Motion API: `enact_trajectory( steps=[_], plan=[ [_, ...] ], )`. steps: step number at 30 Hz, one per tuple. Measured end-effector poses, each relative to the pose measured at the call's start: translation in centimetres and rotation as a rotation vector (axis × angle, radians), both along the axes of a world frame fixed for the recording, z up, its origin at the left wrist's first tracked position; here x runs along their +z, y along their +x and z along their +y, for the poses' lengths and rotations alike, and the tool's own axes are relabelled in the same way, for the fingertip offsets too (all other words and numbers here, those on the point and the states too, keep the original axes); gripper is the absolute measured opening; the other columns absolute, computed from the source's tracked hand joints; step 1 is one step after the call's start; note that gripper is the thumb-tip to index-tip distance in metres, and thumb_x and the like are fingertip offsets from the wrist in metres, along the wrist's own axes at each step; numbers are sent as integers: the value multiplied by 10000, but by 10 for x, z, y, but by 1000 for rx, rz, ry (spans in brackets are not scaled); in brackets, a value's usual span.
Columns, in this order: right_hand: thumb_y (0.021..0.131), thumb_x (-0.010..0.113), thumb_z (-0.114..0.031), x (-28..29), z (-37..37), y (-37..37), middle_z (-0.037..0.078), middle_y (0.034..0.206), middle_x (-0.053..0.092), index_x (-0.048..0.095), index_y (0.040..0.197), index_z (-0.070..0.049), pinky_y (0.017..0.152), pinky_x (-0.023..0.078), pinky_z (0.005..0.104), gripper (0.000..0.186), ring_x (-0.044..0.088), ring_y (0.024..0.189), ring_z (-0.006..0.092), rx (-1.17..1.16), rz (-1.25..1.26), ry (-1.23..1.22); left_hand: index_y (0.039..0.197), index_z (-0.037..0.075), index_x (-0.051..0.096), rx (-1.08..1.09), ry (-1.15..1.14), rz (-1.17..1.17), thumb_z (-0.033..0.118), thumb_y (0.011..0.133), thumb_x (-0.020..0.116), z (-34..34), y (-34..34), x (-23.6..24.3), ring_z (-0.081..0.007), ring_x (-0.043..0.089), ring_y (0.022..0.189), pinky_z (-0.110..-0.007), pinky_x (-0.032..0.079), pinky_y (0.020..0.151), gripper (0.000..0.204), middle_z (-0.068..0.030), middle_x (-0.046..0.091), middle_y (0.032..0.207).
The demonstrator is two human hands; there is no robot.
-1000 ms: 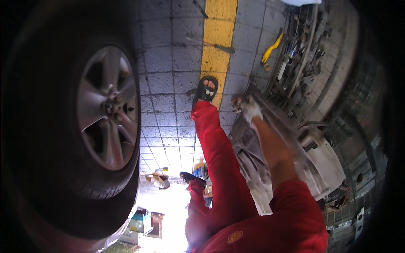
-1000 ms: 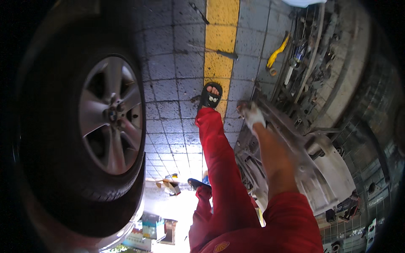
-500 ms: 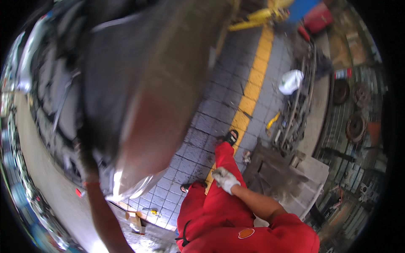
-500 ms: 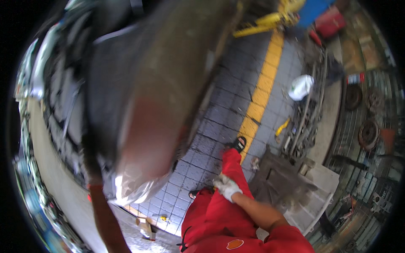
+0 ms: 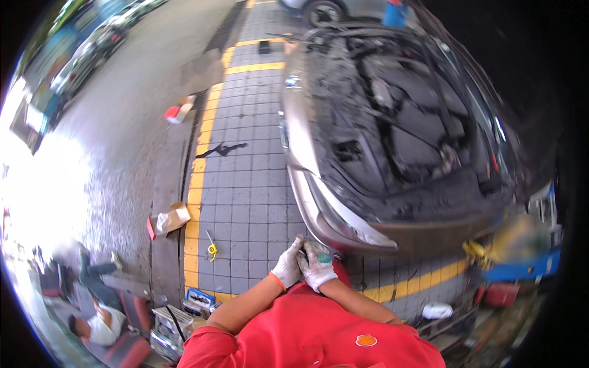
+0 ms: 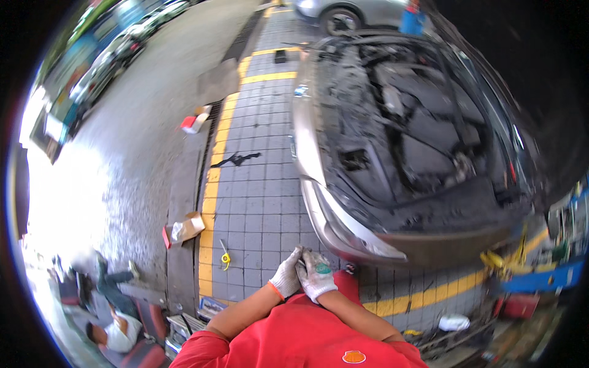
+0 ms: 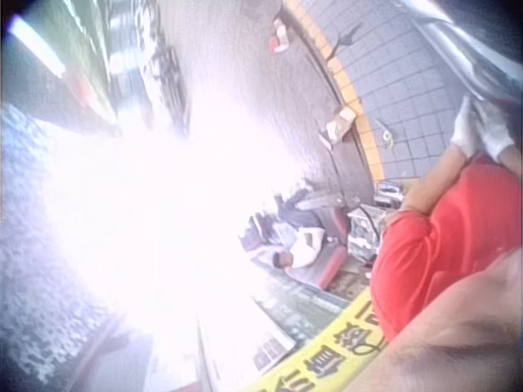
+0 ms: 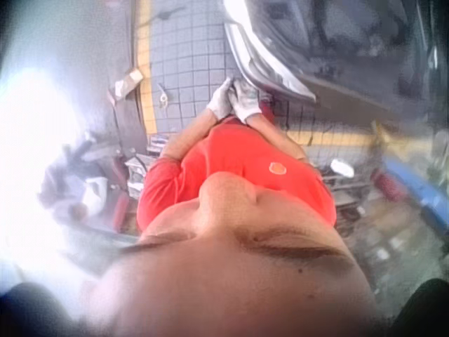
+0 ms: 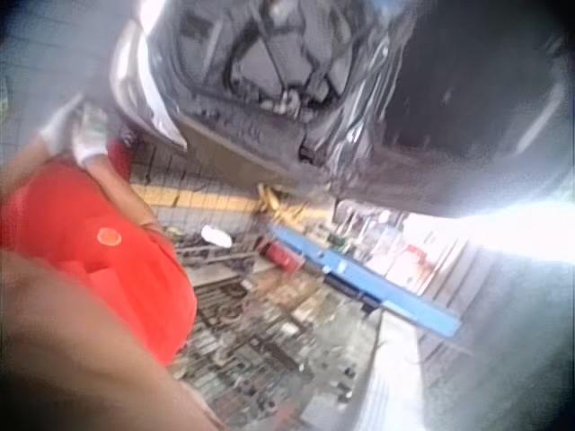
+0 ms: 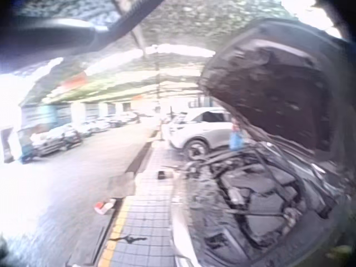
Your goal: The person removes a plastic engine cover from a BMW using a wrench and an impact driver, then reattaches the cover and fastens it with the impact driver. The person also briefly wipes the engine bay with a cloth.
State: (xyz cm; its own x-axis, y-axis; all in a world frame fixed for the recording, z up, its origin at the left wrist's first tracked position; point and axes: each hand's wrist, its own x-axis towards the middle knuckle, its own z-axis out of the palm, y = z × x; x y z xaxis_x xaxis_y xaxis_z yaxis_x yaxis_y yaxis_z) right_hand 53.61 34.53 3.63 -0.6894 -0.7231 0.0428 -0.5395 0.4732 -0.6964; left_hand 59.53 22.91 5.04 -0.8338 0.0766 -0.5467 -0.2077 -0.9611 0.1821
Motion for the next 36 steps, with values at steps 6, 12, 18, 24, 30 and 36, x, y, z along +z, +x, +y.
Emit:
enact_trajectory(
  steps=[6,12,18,24,30,36],
  plan=[
    [950,678,-270,39,-163,-27,227,1306,646,608,1325,-7,1073,473,449,463,603,1253,380,157,-286,-103,1274,45,632,365,-113,84,459,1097,510,-136,-7,-19,-278,662,1112,-429,535,1017,466,-134,691,1204],
    [1047,607,-249,0,-327,-74,126,1573,511,454,1557,4,1227,318,350,590,450,1463,236,209,-913,-365,1199,82,694,729,-185,-220,352,1069,534,-300,-86,-81,-249,662,936,-398,546,900,339,-75,712,1012],
    [1065,608,-278,67,-546,-95,68,1599,497,456,1586,-72,1194,351,327,580,470,1442,177,448,-1138,-209,1017,60,782,991,-791,-916,461,943,620,-515,-109,-33,-281,689,805,-437,538,794,439,-92,752,862],
    [1115,496,-408,17,-681,-172,46,1543,537,457,1578,-80,1177,374,336,568,505,1398,189,532,-1206,-89,955,40,772,755,-932,-1231,474,931,543,-674,-164,-83,-291,753,950,-451,541,834,492,-178,786,969],
    [1062,611,-277,-15,-734,-265,17,1210,717,663,1328,-40,984,508,302,359,646,1069,125,675,-1166,126,1129,144,744,184,-1419,-1366,565,862,644,-844,-132,-207,-244,725,961,-439,582,855,508,-127,754,1092],
    [983,721,-145,135,-861,-453,70,1281,700,756,1173,-27,1048,493,344,227,640,1180,160,620,-913,30,770,64,686,572,-1077,-935,354,902,722,-956,-95,-299,-268,705,698,-447,566,626,320,-129,720,740]
  ],
)
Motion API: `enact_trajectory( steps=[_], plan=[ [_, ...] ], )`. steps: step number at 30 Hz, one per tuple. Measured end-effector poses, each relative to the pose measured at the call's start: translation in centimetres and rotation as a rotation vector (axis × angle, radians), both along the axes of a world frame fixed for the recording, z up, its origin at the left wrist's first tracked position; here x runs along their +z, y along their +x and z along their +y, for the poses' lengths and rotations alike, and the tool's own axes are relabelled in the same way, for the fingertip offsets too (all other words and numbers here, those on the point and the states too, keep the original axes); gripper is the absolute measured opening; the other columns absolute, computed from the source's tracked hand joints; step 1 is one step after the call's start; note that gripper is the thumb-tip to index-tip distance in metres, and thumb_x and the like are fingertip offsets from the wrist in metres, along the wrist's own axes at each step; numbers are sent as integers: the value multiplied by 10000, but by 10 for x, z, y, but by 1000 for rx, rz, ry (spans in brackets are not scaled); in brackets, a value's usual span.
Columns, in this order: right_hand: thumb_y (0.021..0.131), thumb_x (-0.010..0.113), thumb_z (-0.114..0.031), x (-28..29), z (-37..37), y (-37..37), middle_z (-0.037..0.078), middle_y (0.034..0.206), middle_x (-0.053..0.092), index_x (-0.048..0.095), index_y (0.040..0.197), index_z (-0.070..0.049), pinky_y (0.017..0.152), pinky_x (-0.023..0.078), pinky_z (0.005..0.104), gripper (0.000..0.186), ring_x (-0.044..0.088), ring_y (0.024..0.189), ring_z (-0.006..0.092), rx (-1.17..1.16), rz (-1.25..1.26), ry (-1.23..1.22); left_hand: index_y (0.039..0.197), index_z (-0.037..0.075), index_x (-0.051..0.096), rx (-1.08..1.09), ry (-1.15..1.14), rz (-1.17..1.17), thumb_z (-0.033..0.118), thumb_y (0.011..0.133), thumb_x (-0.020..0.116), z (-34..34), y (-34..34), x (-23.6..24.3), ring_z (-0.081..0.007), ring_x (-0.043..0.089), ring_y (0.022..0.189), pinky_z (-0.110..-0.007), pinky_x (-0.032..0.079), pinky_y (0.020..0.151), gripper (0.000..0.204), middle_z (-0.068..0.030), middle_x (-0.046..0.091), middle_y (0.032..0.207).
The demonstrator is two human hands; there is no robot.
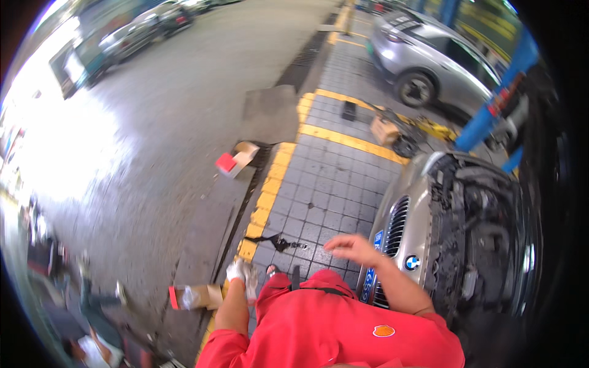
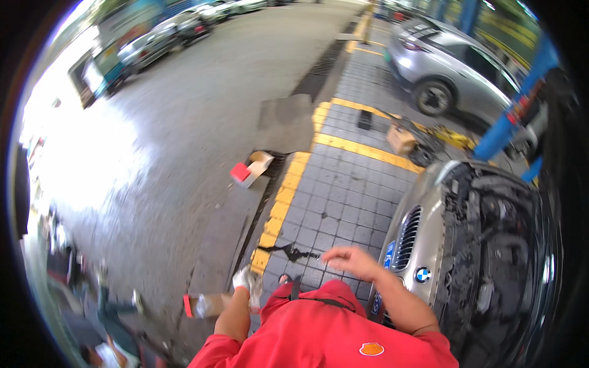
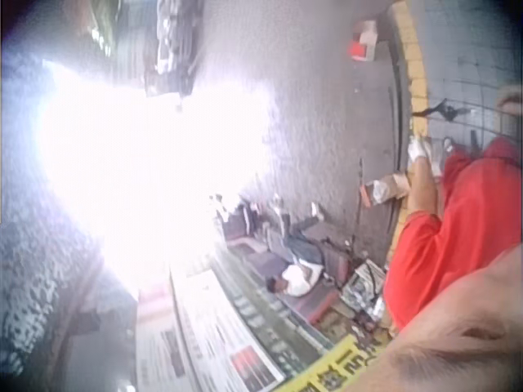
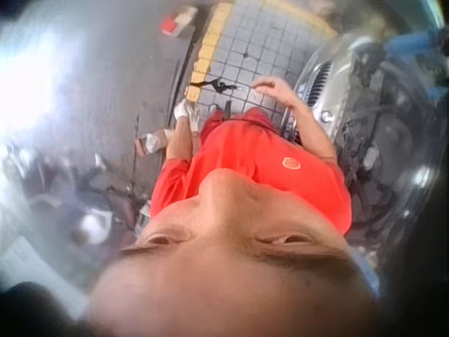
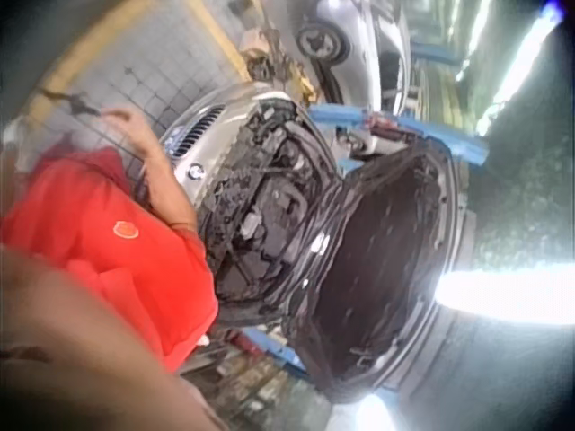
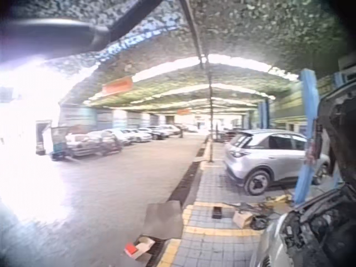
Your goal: The person removes a plastic engine cover from a BMW using a wrench and an impact driver, then reattaches the cover and fastens it with the impact driver. The person also briefly wipes the engine bay with a cloth.
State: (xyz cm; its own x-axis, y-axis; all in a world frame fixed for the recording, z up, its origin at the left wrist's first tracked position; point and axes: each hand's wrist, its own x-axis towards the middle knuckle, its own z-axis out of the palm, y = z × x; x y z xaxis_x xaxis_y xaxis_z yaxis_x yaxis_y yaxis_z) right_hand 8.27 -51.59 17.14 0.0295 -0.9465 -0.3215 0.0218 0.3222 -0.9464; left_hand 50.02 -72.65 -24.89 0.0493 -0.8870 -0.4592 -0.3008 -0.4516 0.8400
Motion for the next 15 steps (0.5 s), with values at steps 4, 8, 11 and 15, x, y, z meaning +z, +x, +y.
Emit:
enact_trajectory(
  steps=[4,8,11,15],
  plan=[
    [911,778,-127,156,-50,-103,118,1216,701,764,1143,-23,1016,513,389,255,661,1135,246,-35,329,-439,718,72,627,-201,441,101,283,953,710,-59,-94,60,-277,669,644,-425,534,571,327,-113,658,673],
    [843,882,-199,259,-142,-155,180,1211,692,740,1236,20,932,559,425,472,681,1091,336,363,308,-810,860,-34,734,-669,-12,-522,420,850,773,-160,-111,54,-262,705,733,-424,552,687,456,-133,746,805],
    [846,873,-197,274,-221,-200,178,1205,692,737,1216,19,938,557,429,449,679,1093,337,585,343,-917,831,-27,723,-501,232,-476,395,862,771,-199,-186,138,-243,661,683,-429,539,688,425,-124,742,783],
    [851,861,-194,254,-305,-258,176,1197,693,734,1188,17,945,554,435,418,677,1095,338,594,525,-906,831,-5,706,-495,483,-255,329,895,746,-284,-295,138,-227,655,629,-413,535,602,343,-116,724,741]
  ],
)
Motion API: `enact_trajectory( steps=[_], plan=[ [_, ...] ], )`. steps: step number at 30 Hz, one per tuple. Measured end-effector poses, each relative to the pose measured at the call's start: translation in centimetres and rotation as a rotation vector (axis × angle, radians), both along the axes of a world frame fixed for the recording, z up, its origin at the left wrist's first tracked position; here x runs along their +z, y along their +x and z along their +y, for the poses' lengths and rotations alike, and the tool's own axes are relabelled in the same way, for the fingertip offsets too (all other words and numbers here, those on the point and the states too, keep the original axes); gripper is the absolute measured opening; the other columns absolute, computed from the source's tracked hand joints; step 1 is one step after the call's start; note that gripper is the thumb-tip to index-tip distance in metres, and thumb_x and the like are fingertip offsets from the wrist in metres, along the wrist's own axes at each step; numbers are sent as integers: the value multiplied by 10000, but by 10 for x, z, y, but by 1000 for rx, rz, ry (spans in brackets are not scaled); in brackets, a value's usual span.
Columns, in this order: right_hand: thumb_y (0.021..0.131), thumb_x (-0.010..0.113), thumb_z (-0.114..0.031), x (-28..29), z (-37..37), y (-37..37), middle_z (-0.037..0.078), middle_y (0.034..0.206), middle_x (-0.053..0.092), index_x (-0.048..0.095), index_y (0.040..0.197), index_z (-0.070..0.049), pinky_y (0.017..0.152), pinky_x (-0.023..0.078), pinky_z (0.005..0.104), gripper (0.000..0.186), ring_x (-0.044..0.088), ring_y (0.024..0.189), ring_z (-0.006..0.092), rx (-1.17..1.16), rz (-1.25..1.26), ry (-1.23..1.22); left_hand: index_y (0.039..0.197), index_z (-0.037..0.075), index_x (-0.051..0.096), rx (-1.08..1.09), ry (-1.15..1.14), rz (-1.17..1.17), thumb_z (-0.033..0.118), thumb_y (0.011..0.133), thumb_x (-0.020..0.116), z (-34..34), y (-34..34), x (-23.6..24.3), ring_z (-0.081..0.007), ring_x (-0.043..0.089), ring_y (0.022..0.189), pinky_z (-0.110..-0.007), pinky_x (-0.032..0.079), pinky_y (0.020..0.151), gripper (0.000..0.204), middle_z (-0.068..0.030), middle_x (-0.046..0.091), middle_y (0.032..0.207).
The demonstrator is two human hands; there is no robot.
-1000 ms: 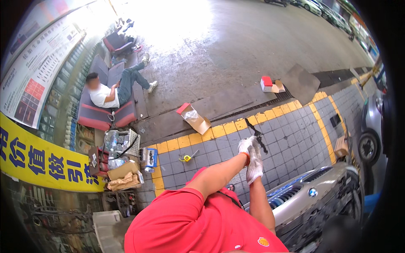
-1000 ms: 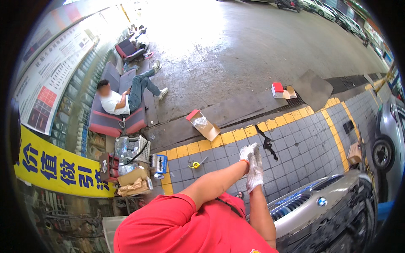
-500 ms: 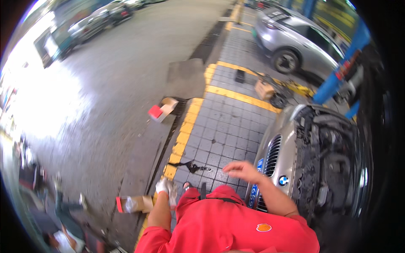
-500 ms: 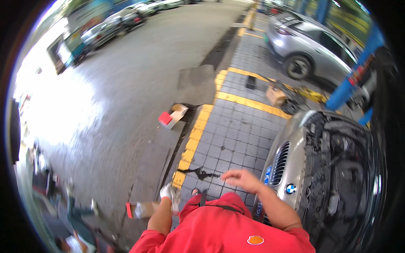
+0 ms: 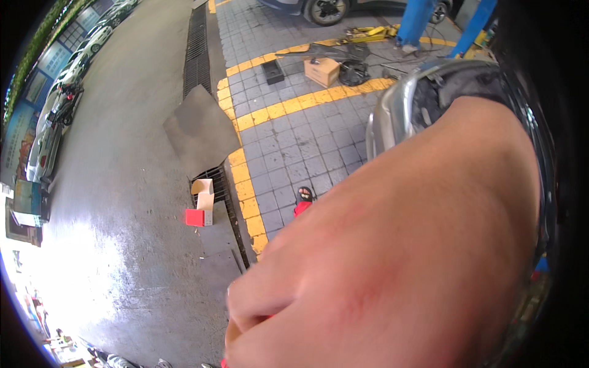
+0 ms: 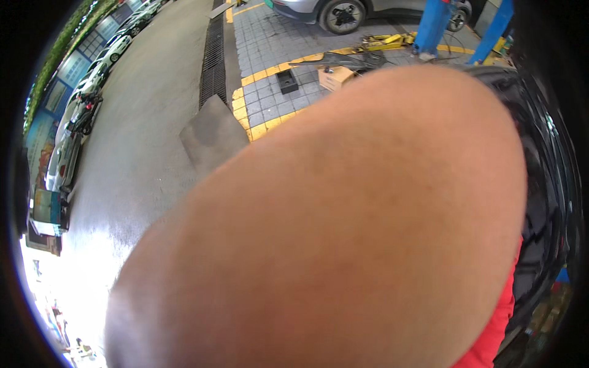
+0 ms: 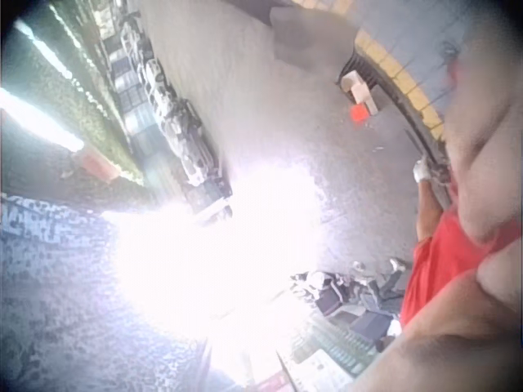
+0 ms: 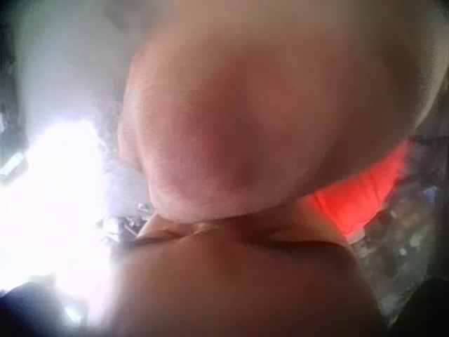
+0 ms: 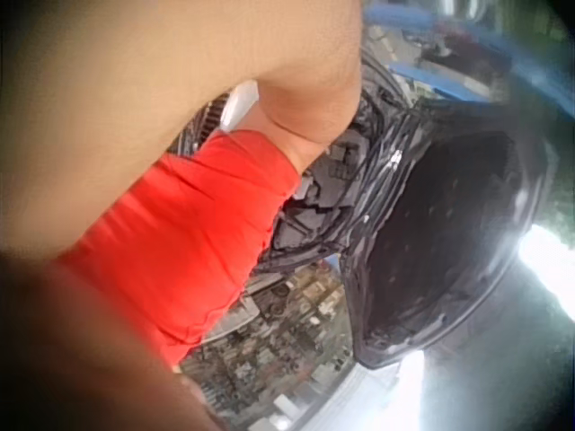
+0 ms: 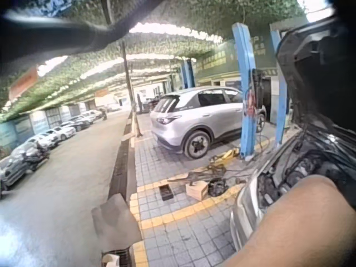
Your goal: The person removes a plastic engine cover from a BMW using a wrench and an impact driver, then reattaches the cover and fastens it with the impact driver. The person also briefly wipes the engine bay with a cloth.
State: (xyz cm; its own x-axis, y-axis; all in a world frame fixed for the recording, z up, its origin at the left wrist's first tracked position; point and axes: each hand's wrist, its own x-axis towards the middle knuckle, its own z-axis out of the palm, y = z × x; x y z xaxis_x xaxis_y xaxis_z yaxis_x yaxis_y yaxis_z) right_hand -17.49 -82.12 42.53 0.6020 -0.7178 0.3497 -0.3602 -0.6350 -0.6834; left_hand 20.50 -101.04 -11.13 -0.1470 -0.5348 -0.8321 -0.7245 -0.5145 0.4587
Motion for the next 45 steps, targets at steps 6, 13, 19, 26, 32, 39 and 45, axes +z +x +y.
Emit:
enact_trajectory(
  steps=[6,13,19,26,32,39,45],
  plan=[
    [857,844,-190,-87,-139,-98,172,1185,694,728,1147,15,956,550,443,374,674,1098,341,-26,6,-41,844,8,699,121,5,-36,339,904,734,-68,-95,-1,-222,643,603,-402,517,572,338,-112,714,727],
    [864,823,-186,-152,-220,-195,167,1172,694,722,1100,12,968,545,453,324,670,1102,344,-152,-125,60,859,24,692,106,97,-151,350,915,721,-142,-197,-30,-216,627,572,-389,497,537,332,-108,703,710],
    [870,805,-182,-181,-263,-263,163,1160,695,717,1059,9,979,541,461,282,667,1105,346,-312,-282,163,873,37,685,-33,179,-233,359,923,709,-233,-276,-63,-210,615,547,-378,480,507,327,-104,694,695],
    [877,784,-177,-182,-305,-298,158,1146,696,710,1011,6,992,536,471,239,664,1108,349,-515,-399,235,888,53,677,-217,159,-227,370,934,695,-358,-378,-80,-204,599,516,-365,459,472,321,-99,683,678],
    [883,766,-173,-180,-338,-316,154,1134,697,705,970,4,1003,532,479,206,660,1112,352,-636,-429,266,901,66,671,-301,131,-214,380,942,683,-429,-439,-82,-199,586,490,-354,442,442,317,-96,674,664],
    [891,745,-169,-162,-361,-386,149,1120,697,699,922,1,1015,527,489,178,657,1115,355,-620,-381,261,917,82,663,-364,122,-227,391,953,670,-464,-482,-81,-193,571,460,-342,422,407,311,-91,663,647],
    [897,727,-165,-130,-339,-600,145,1109,698,693,881,-2,1026,523,498,167,654,1119,357,-452,-378,188,930,95,657,-447,16,-204,400,962,658,-461,-542,-62,-188,558,434,-331,404,377,307,-88,654,633]
  ],
)
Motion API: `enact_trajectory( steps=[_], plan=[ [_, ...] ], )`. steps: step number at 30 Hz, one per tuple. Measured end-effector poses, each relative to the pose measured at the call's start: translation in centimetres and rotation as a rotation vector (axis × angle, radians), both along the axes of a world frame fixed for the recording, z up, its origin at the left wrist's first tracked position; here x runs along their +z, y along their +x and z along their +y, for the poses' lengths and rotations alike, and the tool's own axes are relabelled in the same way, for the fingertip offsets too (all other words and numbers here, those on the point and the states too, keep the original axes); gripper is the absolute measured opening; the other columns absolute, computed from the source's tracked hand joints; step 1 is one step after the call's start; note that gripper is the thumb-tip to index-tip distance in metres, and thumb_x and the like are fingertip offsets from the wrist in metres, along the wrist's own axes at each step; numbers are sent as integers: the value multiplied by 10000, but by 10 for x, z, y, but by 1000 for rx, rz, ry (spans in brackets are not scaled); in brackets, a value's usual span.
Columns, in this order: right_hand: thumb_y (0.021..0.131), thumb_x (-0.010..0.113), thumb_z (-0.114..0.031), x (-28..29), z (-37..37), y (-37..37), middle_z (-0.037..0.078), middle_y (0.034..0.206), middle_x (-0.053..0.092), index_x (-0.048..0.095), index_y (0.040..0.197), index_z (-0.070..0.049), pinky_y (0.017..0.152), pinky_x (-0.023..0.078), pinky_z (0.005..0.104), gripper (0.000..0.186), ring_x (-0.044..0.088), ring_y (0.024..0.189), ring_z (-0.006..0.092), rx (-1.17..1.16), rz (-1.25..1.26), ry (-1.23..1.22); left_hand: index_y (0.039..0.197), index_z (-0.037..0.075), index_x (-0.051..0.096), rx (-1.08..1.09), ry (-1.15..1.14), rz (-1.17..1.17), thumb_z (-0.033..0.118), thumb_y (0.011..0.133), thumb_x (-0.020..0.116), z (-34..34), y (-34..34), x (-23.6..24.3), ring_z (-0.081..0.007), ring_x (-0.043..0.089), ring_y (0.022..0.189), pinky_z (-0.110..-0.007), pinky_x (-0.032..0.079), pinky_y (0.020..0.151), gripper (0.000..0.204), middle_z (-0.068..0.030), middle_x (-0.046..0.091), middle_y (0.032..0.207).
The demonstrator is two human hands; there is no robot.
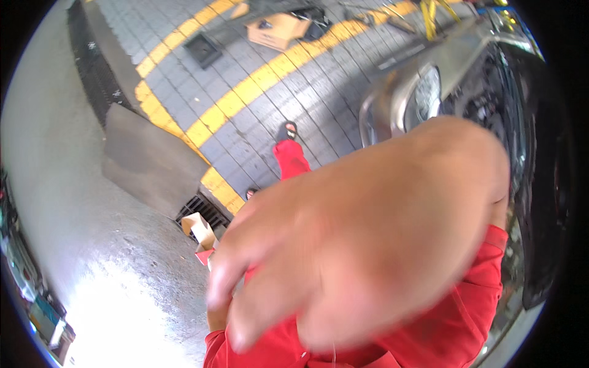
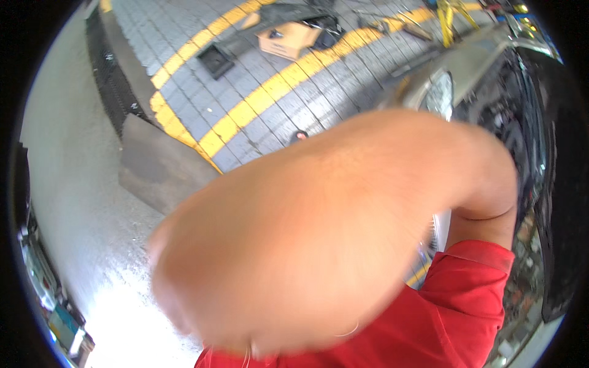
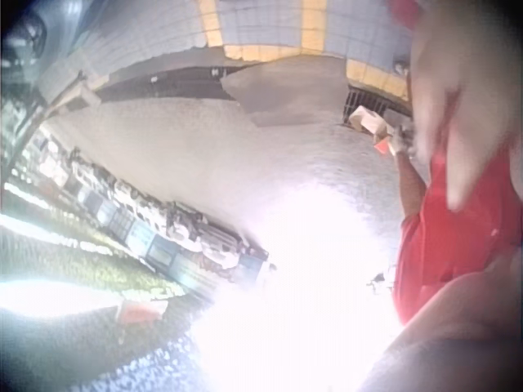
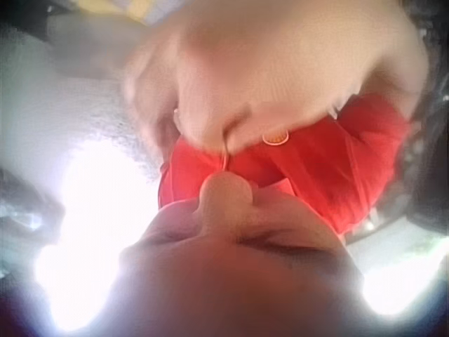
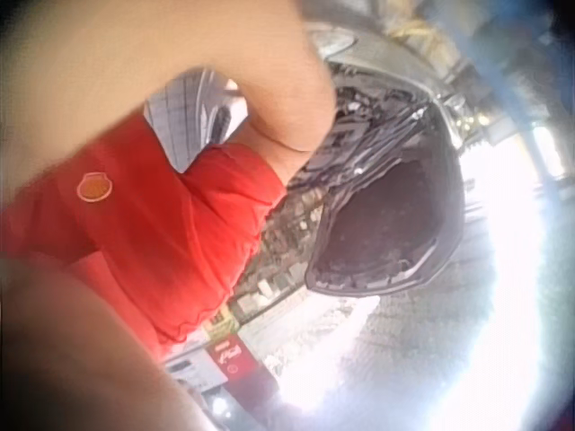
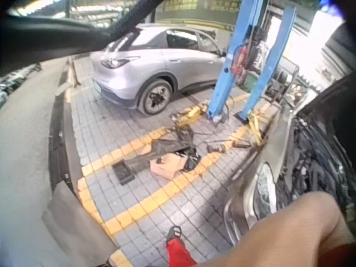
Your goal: The person removes a plastic engine cover from a BMW using a wrench and an impact driver, then reattaches the cover and fastens it with the impact driver. The person also briefly wipes the engine bay with a cloth.
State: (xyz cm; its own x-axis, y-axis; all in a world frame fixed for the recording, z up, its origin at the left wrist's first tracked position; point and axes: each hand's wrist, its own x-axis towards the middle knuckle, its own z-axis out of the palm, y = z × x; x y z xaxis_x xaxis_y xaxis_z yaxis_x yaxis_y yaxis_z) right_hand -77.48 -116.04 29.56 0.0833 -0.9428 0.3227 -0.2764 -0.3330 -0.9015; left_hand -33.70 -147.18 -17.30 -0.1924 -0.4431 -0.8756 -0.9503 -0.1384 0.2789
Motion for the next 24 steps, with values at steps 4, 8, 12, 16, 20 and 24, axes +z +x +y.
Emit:
enact_trajectory(
  steps=[4,8,12,16,20,24],
  plan=[
    [882,719,-205,4,-6,-67,139,1104,699,702,916,2,1054,504,525,211,648,1130,365,-286,694,-98,939,104,652,-313,-259,187,407,967,650,19,-47,2,-184,550,417,-323,393,357,304,-85,648,623],
    [883,708,-301,7,-40,-63,100,1019,712,672,1091,26,1029,491,487,390,655,1050,292,-427,1029,-224,895,11,691,35,25,-110,310,930,703,43,-161,103,-238,627,450,-382,503,421,302,-131,660,601],
    [894,645,-254,34,-10,-114,45,928,734,757,903,-81,936,459,384,206,636,945,224,-291,577,-156,763,23,677,-75,51,-166,377,987,577,46,-222,88,-214,610,434,-360,469,416,431,-130,699,631],
    [925,623,-255,59,8,-188,-29,949,735,784,906,-152,895,443,296,192,629,991,162,-245,668,-36,756,29,683,10,170,-159,385,963,674,28,-280,63,-231,599,432,-371,464,403,412,-132,682,626],
    [838,648,-167,67,16,-251,52,934,716,748,847,-62,856,534,345,145,665,990,222,-260,303,153,999,70,711,-883,-64,32,389,987,607,-24,-311,17,-364,699,854,-459,568,709,335,-201,706,981],
    [957,684,-347,85,15,-298,129,961,727,721,1044,-6,819,558,409,354,706,933,303,-404,30,674,1124,118,711,-1309,-487,63,456,1011,491,-83,-466,-29,-439,704,1035,-486,577,898,419,-229,716,1195]
  ],
)
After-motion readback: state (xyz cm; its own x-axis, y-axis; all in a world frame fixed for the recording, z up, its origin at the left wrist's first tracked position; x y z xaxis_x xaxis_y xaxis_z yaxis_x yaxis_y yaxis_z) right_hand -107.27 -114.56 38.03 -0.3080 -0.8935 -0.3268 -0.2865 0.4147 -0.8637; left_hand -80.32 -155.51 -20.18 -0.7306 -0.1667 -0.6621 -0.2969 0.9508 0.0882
